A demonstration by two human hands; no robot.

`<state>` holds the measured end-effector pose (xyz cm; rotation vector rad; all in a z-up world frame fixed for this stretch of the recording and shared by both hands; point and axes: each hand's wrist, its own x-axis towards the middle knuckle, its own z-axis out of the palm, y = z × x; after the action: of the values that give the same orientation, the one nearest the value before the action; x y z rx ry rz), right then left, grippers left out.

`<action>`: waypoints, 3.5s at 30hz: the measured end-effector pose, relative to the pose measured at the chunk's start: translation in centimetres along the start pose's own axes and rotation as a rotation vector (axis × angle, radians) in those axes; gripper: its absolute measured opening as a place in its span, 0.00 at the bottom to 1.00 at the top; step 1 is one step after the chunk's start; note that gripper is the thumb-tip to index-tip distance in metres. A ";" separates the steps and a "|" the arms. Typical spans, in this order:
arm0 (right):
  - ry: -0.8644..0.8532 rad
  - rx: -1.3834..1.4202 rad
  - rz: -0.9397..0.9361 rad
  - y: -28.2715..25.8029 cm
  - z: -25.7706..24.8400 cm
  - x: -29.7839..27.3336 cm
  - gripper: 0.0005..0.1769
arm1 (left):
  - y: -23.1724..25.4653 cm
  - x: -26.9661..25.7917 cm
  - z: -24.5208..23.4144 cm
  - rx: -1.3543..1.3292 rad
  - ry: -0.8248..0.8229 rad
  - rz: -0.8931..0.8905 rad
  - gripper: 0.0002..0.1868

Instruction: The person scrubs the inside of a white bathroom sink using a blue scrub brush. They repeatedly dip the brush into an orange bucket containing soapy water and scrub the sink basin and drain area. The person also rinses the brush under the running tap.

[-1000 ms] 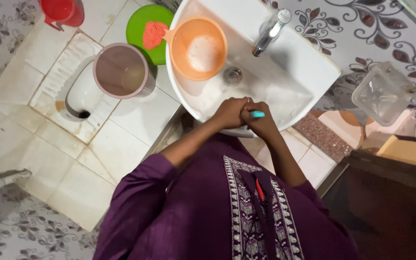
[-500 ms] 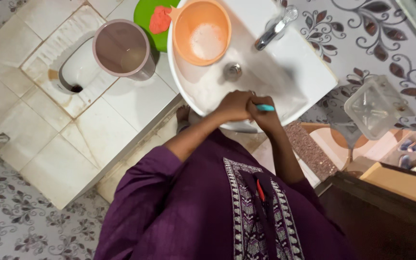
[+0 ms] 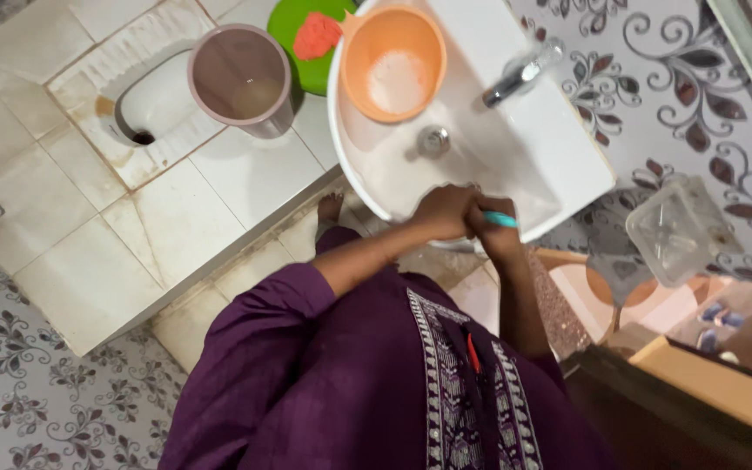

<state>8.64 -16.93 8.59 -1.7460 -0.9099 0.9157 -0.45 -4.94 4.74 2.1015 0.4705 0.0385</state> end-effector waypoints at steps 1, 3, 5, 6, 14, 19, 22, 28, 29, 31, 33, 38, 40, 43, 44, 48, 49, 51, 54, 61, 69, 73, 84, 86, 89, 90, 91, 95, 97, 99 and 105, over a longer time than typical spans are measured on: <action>0.025 0.013 0.034 -0.9 -0.8 -1.1 0.13 | 1.4 -0.2 0.1 -0.017 0.010 -0.007 0.25; 0.114 -0.058 0.043 -1.7 -2.1 -2.6 0.14 | 3.2 -0.7 0.4 -0.057 0.017 0.049 0.23; 0.115 -0.003 0.022 -0.9 -2.7 -2.3 0.14 | 3.1 -0.4 0.8 -0.038 0.050 0.056 0.18; 0.119 0.022 0.014 0.0 -2.6 -2.1 0.14 | 2.5 -0.2 1.3 -0.030 0.063 0.063 0.17; 0.218 -0.300 -0.052 4.7 -0.5 4.7 0.12 | -5.5 7.1 -0.3 -0.001 -0.001 0.222 0.15; 0.105 -0.195 -0.289 6.5 1.7 11.4 0.09 | -11.1 10.7 -2.0 -0.001 0.114 0.255 0.16; 0.084 -0.186 -0.233 6.7 2.9 11.8 0.13 | -11.8 10.2 -1.9 0.023 0.051 0.152 0.15; 0.065 -0.044 0.085 1.6 -0.2 4.1 0.16 | -4.0 6.4 -2.4 0.033 -0.245 0.198 0.18; 0.071 0.059 0.183 -0.2 -1.1 3.4 0.14 | -2.4 6.1 -3.0 0.027 -0.363 0.165 0.18; 0.127 0.165 0.251 -2.5 -1.9 2.5 0.12 | -0.5 6.5 -4.1 -0.074 -0.348 0.244 0.19; 0.228 0.154 0.178 -2.8 -3.0 3.1 0.13 | -0.1 7.7 -4.2 -0.115 -0.260 0.292 0.19; 0.221 -0.186 -0.208 3.1 -0.7 9.8 0.08 | -6.0 11.3 -3.0 -0.032 0.021 0.234 0.14; 0.168 -0.215 -0.203 4.5 0.4 10.3 0.08 | -8.4 10.8 -1.8 -0.040 0.008 0.183 0.14; 0.145 -0.242 -0.083 6.7 0.3 7.7 0.09 | -7.8 8.6 -0.6 -0.024 0.029 0.270 0.16; 0.116 -0.201 -0.038 5.8 -0.5 6.6 0.11 | -6.6 8.1 -0.8 -0.003 -0.021 0.314 0.17; 0.003 -0.022 0.250 0.0 -4.6 3.3 0.10 | -1.4 7.5 -2.0 -0.001 -0.371 0.196 0.21; 0.046 -0.011 0.281 -1.5 -4.9 3.3 0.09 | -0.9 7.6 -2.2 -0.082 -0.322 0.250 0.20; 0.143 0.006 0.340 -2.9 -5.5 4.0 0.09 | -0.8 9.1 -1.8 -0.244 -0.221 0.368 0.19; 0.184 -0.218 -0.029 -0.2 -3.8 7.7 0.06 | -4.0 11.5 -0.6 -0.143 0.100 0.363 0.16; 0.063 -0.274 -0.034 2.6 -3.8 5.6 0.07 | -3.2 9.2 1.0 0.073 -0.082 0.159 0.18; 0.148 -0.102 0.129 -3.4 -10.5 0.3 0.07 | 5.0 9.5 0.0 -0.015 -0.208 0.271 0.19; 0.097 -0.108 -0.111 1.6 -8.1 5.1 0.07 | 0.4 11.0 0.7 -0.023 0.035 0.331 0.17; -0.017 -0.129 -0.012 -3.3 -12.9 -3.1 0.09 | 8.1 6.9 0.2 -0.031 -0.253 0.256 0.14; 0.054 -0.165 -0.038 -4.6 -12.4 -3.2 0.10 | 8.1 7.1 0.8 -0.070 -0.182 0.288 0.13; 0.128 -0.177 -0.086 -3.0 -11.3 -2.2 0.10 | 5.8 8.5 3.3 -0.111 -0.026 0.308 0.17; 0.093 -0.195 -0.147 -1.5 -10.5 -0.9 0.09 | 4.5 8.6 4.2 -0.095 0.013 0.308 0.15; 0.057 -0.213 -0.208 -0.3 -10.0 -0.5 0.09 | 3.5 8.4 5.3 -0.079 0.052 0.308 0.14; 0.042 -0.101 -0.220 1.7 -8.8 -2.0 0.09 | 2.7 7.4 4.6 0.136 -0.113 0.218 0.15; 0.011 0.216 -0.042 1.6 -7.9 -3.4 0.07 | 3.6 5.9 2.4 0.147 -0.259 0.211 0.21; 0.078 0.289 0.028 1.3 -6.4 -3.4 0.08 | 4.2 5.3 -0.1 0.200 -0.326 0.177 0.22; 0.138 0.003 -0.122 2.2 -3.6 -1.0 0.07 | -0.8 4.8 3.2 0.048 -0.115 0.123 0.19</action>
<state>11.69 -19.86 7.74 -1.7089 -0.9124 0.7083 4.43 -5.52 1.61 2.1637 0.2753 -0.0226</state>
